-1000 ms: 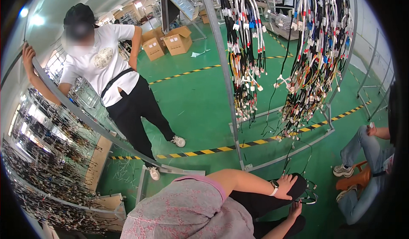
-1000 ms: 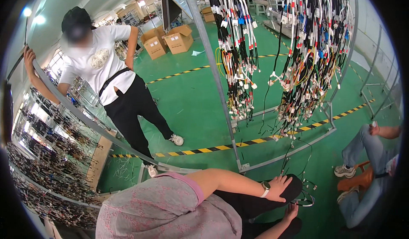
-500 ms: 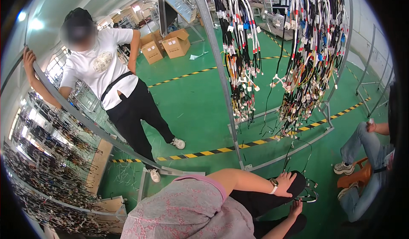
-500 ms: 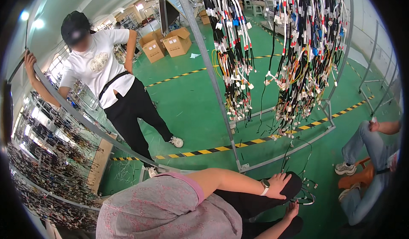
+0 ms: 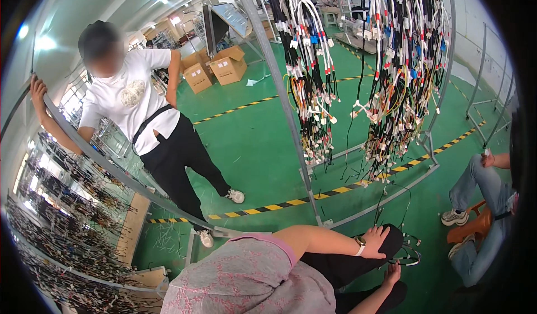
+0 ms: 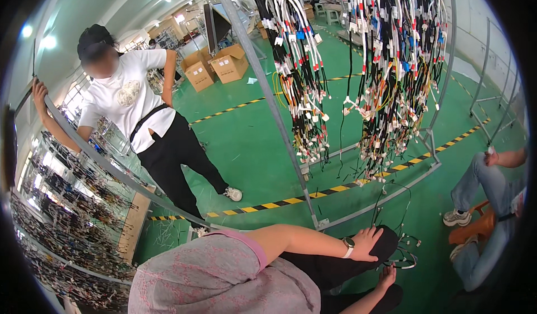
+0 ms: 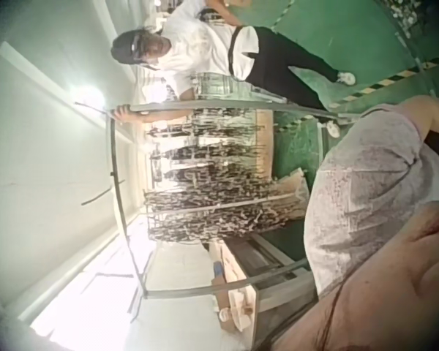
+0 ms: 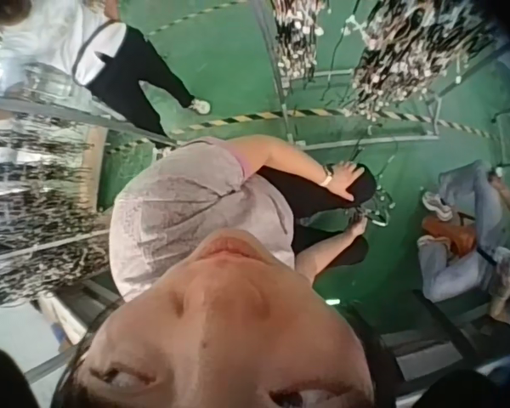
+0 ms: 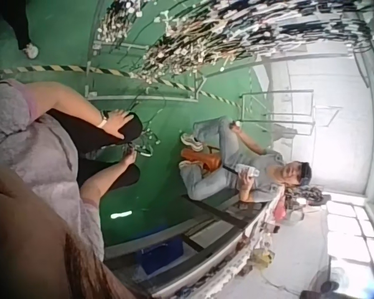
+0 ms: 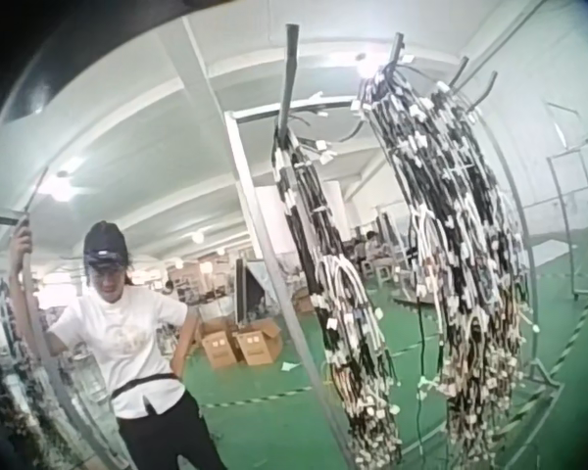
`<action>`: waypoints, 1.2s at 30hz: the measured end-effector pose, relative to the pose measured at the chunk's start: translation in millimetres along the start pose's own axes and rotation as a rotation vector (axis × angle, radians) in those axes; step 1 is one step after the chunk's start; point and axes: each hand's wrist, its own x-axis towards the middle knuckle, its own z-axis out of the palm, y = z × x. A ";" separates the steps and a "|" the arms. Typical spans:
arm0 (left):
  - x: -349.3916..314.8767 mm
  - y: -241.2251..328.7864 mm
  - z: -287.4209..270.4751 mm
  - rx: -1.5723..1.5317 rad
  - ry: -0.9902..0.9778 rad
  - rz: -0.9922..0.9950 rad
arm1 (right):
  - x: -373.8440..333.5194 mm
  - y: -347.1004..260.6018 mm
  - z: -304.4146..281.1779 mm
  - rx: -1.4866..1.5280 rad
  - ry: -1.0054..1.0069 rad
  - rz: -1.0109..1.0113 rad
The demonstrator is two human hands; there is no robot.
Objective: Organizing and sorting wire harnesses on a production floor.
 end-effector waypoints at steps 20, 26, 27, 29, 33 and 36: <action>0.0 -7.1 0.0 -0.016 0.070 -0.029 | -9.7 -5.2 16.9 -0.045 0.071 0.018; 3.5 3.4 -0.3 -0.037 0.016 -0.020 | -5.3 -4.6 0.1 -0.024 0.063 0.010; 3.6 3.3 -1.2 -0.036 0.015 -0.021 | -3.9 -4.8 -2.3 -0.021 0.051 0.012; 4.3 2.4 -3.2 -0.067 -0.010 -0.026 | -1.7 -2.3 -4.8 -0.016 0.040 0.015; 2.8 -4.4 -4.0 -0.060 0.005 -0.047 | 0.3 -0.7 1.0 -0.023 0.046 0.022; 3.6 -3.7 -3.9 -0.065 0.005 -0.036 | 4.1 0.8 -4.3 -0.012 0.047 0.016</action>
